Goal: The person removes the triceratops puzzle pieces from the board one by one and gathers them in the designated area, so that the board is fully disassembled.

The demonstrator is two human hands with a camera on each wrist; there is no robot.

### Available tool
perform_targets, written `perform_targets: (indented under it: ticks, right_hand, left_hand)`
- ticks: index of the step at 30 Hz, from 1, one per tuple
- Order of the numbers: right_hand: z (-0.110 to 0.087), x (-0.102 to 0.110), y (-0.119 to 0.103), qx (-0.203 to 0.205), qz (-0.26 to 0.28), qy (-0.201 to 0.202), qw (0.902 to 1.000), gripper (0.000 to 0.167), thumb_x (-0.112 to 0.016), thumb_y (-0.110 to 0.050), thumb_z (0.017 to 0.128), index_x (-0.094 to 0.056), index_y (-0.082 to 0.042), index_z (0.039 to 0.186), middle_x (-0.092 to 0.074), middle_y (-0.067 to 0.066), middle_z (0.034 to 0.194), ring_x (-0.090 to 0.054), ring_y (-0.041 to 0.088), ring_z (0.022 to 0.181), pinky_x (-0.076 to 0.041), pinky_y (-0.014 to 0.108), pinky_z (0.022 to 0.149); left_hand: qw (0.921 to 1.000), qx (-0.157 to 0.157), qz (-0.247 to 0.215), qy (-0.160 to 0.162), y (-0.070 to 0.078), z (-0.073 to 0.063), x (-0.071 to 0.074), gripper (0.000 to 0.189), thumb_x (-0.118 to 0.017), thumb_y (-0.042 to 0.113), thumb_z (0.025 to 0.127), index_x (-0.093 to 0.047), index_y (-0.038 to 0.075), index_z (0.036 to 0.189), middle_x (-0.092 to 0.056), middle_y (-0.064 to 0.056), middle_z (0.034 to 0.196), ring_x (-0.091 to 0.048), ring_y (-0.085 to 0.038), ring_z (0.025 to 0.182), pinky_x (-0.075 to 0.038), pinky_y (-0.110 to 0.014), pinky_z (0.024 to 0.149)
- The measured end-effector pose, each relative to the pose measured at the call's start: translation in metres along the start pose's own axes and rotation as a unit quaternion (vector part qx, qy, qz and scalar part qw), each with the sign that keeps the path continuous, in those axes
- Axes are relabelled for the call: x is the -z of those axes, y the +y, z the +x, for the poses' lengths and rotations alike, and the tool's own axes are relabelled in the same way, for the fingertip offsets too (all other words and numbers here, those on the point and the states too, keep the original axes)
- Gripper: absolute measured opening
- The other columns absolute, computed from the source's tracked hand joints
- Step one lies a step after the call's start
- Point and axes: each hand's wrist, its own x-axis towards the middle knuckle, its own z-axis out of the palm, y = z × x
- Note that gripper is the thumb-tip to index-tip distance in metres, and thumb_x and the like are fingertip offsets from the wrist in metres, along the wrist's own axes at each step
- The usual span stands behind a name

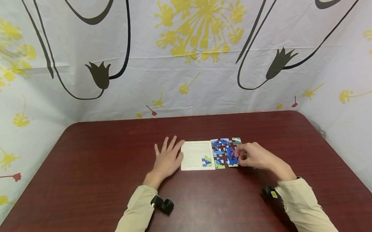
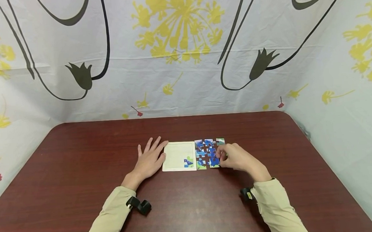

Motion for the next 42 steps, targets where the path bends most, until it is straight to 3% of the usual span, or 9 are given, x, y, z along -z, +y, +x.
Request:
perform_targets:
  ticks: [12,20,42]
  right_hand:
    - [0.0011,-0.0055,0.0017,-0.004,-0.008,0.011,0.9999,0.012,-0.066,0.001,0.077,-0.061,-0.007,0.084,-0.056,-0.002,0.069,-0.048,0.011,0.043,-0.043,0.026,0.039]
    - [0.0032,-0.0053,0.0026,0.031,-0.056,0.013,0.9979,0.014,-0.068,-0.002,0.074,-0.059,-0.01,0.081,-0.054,-0.008,0.066,-0.047,0.008,0.058,-0.04,0.027,0.057]
    - [0.0039,-0.0079,0.0061,0.03,-0.055,0.0,0.998,0.015,-0.069,-0.005,0.074,-0.059,-0.012,0.082,-0.052,-0.007,0.067,-0.046,0.009,0.059,-0.04,0.028,0.056]
  left_hand:
    - [1.0,0.004,0.006,-0.004,0.0002,-0.0001,-0.001,0.047,-0.038,0.033,0.098,-0.036,0.026,0.145,-0.021,-0.004,0.152,-0.007,-0.03,0.14,0.003,-0.064,0.101]
    - [1.0,0.004,0.005,-0.001,0.0002,-0.0007,-0.001,0.047,-0.038,0.032,0.098,-0.036,0.026,0.145,-0.022,-0.004,0.152,-0.008,-0.03,0.14,0.003,-0.064,0.101]
    - [1.0,0.005,0.005,-0.003,0.0005,-0.0003,-0.0008,0.047,-0.037,0.032,0.098,-0.036,0.027,0.145,-0.022,-0.004,0.152,-0.007,-0.03,0.14,0.003,-0.064,0.102]
